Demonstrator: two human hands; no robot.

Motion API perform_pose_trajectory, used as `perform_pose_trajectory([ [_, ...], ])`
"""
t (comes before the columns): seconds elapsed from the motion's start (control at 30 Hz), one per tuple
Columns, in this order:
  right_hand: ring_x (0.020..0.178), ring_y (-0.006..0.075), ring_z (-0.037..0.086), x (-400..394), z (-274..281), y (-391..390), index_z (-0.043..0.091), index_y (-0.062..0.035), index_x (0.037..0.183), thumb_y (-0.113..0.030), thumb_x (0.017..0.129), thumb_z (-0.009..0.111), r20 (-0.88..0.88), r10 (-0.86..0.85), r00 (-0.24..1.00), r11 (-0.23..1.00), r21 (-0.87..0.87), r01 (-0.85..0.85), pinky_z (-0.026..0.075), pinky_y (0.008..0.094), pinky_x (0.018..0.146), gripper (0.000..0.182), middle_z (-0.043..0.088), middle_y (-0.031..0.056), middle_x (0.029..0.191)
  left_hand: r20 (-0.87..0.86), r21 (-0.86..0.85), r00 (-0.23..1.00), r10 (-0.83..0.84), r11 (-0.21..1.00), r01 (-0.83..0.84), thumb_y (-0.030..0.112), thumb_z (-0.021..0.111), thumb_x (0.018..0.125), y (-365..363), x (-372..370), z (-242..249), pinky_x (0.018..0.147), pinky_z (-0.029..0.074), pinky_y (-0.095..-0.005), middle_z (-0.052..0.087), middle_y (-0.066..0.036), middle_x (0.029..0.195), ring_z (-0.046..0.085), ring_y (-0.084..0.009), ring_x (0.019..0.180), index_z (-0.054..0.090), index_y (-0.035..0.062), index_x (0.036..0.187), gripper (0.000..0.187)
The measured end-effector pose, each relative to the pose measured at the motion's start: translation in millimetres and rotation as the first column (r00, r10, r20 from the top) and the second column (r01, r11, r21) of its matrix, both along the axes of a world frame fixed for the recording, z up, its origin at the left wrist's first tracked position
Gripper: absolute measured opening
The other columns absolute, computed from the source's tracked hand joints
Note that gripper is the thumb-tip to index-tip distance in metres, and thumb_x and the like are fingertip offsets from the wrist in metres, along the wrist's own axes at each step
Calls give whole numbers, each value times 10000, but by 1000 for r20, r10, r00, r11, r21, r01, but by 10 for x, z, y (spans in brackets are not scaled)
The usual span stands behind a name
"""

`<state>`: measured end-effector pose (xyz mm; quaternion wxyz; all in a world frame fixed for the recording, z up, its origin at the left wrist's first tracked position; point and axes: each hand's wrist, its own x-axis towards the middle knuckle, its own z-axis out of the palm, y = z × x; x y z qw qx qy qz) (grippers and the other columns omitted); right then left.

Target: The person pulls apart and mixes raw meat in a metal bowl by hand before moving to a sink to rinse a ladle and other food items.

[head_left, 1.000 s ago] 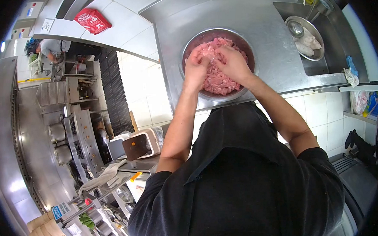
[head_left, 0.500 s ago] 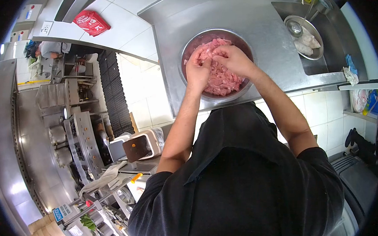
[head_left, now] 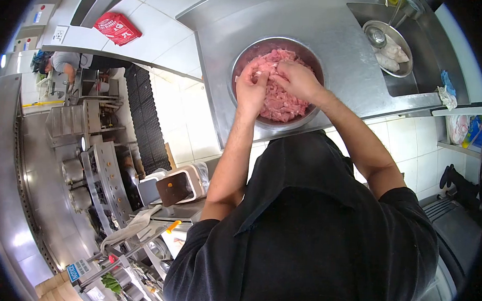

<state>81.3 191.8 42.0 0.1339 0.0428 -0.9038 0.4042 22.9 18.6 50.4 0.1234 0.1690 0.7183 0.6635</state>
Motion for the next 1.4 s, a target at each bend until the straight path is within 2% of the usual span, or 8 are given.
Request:
perform_pose_trajectory([
  [0.23,880,394,618,86,146,74,548,-18,908,-145,914,686,-141,132,981,989,-53,-141,483,490,779,188,599,187,861,212,104,977,-14,994,-8,64,656,1026,-13,22,36,853,569,-282,711,-72,1128,678,-133,989,654,-13,1248,235],
  [0.53,861,393,606,146,186,8,510,-19,872,-35,874,636,-159,115,981,978,-156,-140,475,475,770,126,580,171,855,393,45,919,20,998,-41,205,725,1014,17,108,287,730,530,-238,719,-13,989,645,-79,852,732,13,1103,212],
  [0.73,940,402,620,127,61,-111,561,-12,911,45,809,626,-281,107,954,994,56,-95,481,497,859,134,611,168,924,111,-285,993,38,958,-4,105,656,984,-10,1,80,722,519,-249,719,-30,948,640,-94,832,734,-11,1102,183],
  [0.93,982,385,645,180,100,-167,595,-17,926,44,810,626,-308,74,949,995,81,-52,489,484,907,135,663,161,940,135,-114,987,92,991,-76,36,629,912,60,79,27,680,508,-280,685,-28,858,619,-90,776,732,-21,1106,227],
  [1.03,980,375,654,176,70,-139,590,-23,923,33,814,648,-199,61,978,997,-36,-69,504,451,912,135,670,151,930,339,75,940,37,995,-66,-5,606,916,41,53,-120,696,511,-270,700,-33,909,641,-110,817,728,-7,1051,181],
  [1.13,978,345,667,167,68,-132,592,-27,959,-2,852,680,-170,12,985,986,-161,-40,516,415,909,141,674,131,958,367,90,929,-47,996,14,-65,541,969,-27,26,-176,842,581,-315,726,-92,1097,707,-182,965,690,-12,1200,281],
  [1.23,983,296,673,188,131,-162,594,-25,1014,-43,893,704,-76,-27,997,962,-274,5,519,403,896,165,677,116,1006,399,255,915,-54,965,-54,-100,539,965,25,113,-108,851,583,-309,729,-97,1103,708,-176,977,671,-7,1227,308],
  [1.4,1101,231,666,143,107,-88,621,-29,1129,-73,945,680,-50,-90,995,926,-371,65,506,369,988,199,691,119,1101,376,187,921,-102,982,33,43,648,1019,4,177,112,736,536,-245,719,-19,1007,656,-83,871,699,15,1134,128],
])
